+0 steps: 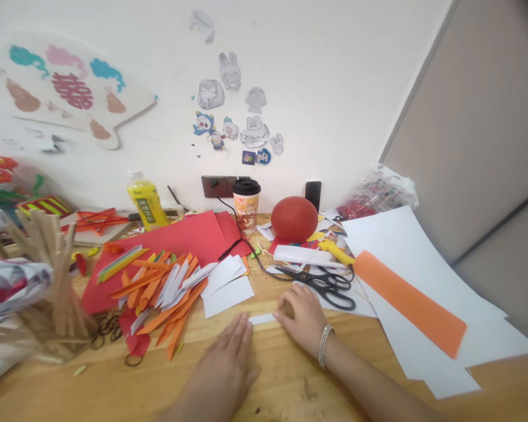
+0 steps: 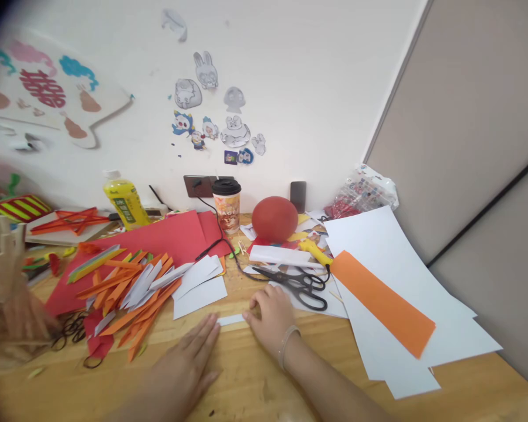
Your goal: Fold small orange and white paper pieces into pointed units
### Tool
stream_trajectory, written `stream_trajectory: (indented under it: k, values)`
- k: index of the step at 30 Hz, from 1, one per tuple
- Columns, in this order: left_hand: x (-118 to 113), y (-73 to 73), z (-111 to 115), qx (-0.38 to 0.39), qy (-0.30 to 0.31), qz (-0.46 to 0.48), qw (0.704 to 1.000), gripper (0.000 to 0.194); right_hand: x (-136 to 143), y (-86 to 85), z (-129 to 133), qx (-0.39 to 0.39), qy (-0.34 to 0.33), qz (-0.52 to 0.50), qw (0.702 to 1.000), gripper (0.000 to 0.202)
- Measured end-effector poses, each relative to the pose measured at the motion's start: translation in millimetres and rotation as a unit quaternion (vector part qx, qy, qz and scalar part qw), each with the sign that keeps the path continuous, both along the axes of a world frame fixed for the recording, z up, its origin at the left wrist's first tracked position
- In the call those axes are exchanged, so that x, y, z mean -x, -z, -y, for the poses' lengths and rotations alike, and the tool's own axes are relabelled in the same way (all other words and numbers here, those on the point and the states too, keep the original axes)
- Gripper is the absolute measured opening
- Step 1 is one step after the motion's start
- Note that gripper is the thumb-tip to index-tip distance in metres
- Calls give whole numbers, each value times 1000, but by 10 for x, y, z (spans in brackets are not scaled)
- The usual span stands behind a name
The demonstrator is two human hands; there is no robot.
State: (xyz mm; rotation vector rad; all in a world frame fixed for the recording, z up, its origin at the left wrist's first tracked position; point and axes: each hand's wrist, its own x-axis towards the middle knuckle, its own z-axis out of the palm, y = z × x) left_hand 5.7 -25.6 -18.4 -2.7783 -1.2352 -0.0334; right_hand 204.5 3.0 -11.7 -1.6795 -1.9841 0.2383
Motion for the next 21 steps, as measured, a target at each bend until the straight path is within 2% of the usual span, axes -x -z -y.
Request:
stream_trajectory:
  k: [5, 7, 13, 15, 21]
  values:
    - [97, -244, -6, 63, -41, -63, 995, 53, -58, -38, 2, 37, -12, -26, 999, 8]
    - [100, -279, -13, 75, -39, -74, 994, 54, -89, -51, 3, 44, -24, -37, 998, 9]
    - [131, -95, -33, 60, -39, -66, 995, 60, -121, -48, -5, 23, -41, -64, 997, 4]
    - [162, -96, -37, 58, -36, -50, 996, 60, -108, -38, -10, 24, -26, -56, 998, 8]
    - [321, -429, -48, 106, 4, -12, 994, 45, -76, -38, -15, 39, -7, -37, 999, 9]
